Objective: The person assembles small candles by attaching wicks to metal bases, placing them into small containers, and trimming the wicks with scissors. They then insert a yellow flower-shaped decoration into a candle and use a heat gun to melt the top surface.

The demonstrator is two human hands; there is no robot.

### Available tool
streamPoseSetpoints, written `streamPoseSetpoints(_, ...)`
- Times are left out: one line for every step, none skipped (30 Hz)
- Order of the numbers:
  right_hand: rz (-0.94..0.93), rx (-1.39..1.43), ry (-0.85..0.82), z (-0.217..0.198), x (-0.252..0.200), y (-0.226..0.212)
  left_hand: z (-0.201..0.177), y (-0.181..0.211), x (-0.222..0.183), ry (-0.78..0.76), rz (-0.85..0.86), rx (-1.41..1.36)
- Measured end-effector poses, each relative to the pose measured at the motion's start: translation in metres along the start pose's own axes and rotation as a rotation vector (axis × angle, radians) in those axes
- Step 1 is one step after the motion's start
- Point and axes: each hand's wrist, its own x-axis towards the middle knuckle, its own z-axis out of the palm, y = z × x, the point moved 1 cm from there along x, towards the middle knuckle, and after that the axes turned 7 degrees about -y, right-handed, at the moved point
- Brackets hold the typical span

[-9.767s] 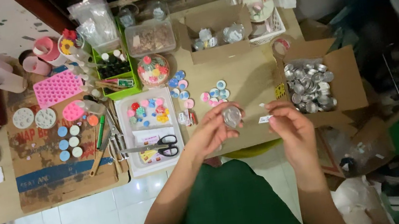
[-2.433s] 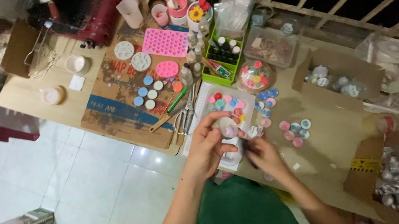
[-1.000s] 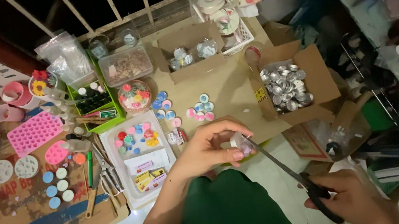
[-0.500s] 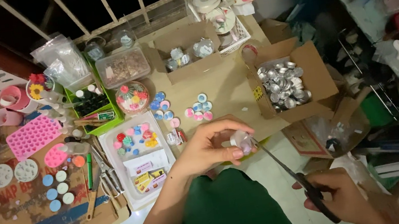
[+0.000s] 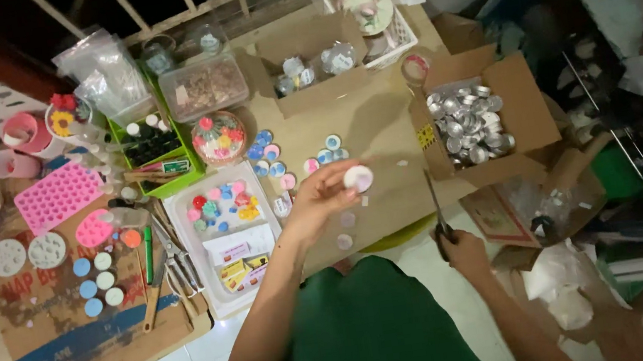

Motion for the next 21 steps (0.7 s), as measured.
streamPoseSetpoints(-0.006,-0.005,-0.007,0.007,0.002,-0.012,-0.01,-0.008,-0.009,0.009,0.004,0.001)
streamPoseSetpoints(0.001,-0.054,0.023,0.014,0.005,-0.024,-0.02,-0.016,-0.017,0.109,-0.029,0.116)
streamPoseSetpoints(0.013,-0.105,0.051,0.021,0.003,-0.033,-0.029,-0.027,-0.028,0.21,-0.07,0.226)
streamPoseSetpoints(0.013,-0.111,0.042,0.026,0.012,-0.038,-0.048,-0.056,-0.035,0.219,-0.072,0.223)
streamPoseSetpoints(0.021,-0.163,0.052,0.033,0.02,-0.045,-0.068,-0.085,-0.045,0.329,-0.135,0.285)
streamPoseSetpoints(0.028,-0.214,0.061,0.041,0.028,-0.052,-0.089,-0.113,-0.056,0.438,-0.199,0.347)
streamPoseSetpoints(0.025,-0.221,0.049,0.043,0.029,-0.062,-0.115,-0.152,-0.063,0.452,-0.203,0.343)
streamPoseSetpoints(0.01,-0.242,0.077,0.046,0.03,-0.073,-0.142,-0.191,-0.071,0.494,-0.321,0.527)
streamPoseSetpoints(-0.005,-0.263,0.109,0.046,0.031,-0.083,-0.167,-0.232,-0.077,0.528,-0.439,0.708)
streamPoseSetpoints(-0.006,-0.27,0.101,0.048,0.033,-0.081,-0.161,-0.24,-0.076,0.537,-0.444,0.701)
streamPoseSetpoints(-0.016,-0.266,0.113,0.05,0.037,-0.08,-0.158,-0.245,-0.072,0.569,-0.365,0.631)
streamPoseSetpoints(-0.026,-0.261,0.125,0.053,0.04,-0.08,-0.154,-0.251,-0.068,0.599,-0.286,0.561)
streamPoseSetpoints(-0.026,-0.262,0.12,0.052,0.038,-0.083,-0.161,-0.261,-0.061,0.603,-0.29,0.561)
streamPoseSetpoints(-0.036,-0.271,0.136,0.052,0.036,-0.085,-0.167,-0.272,-0.054,0.609,-0.305,0.68)
streamPoseSetpoints(-0.044,-0.28,0.156,0.049,0.036,-0.087,-0.173,-0.283,-0.044,0.609,-0.318,0.798)
streamPoseSetpoints(-0.043,-0.282,0.155,0.047,0.031,-0.091,-0.18,-0.291,-0.039,0.609,-0.32,0.797)
streamPoseSetpoints(-0.036,-0.263,0.154,0.045,0.027,-0.095,-0.187,-0.299,-0.033,0.64,-0.306,0.751)
streamPoseSetpoints(-0.028,-0.244,0.153,0.042,0.023,-0.098,-0.194,-0.308,-0.027,0.671,-0.291,0.704)
streamPoseSetpoints(-0.027,-0.246,0.15,0.04,0.023,-0.097,-0.191,-0.304,-0.025,0.672,-0.295,0.703)
streamPoseSetpoints(-0.021,-0.24,0.138,0.039,0.023,-0.097,-0.188,-0.3,-0.023,0.712,-0.3,0.683)
streamPoseSetpoints(-0.018,-0.233,0.126,0.038,0.024,-0.097,-0.186,-0.295,-0.02,0.754,-0.304,0.665)
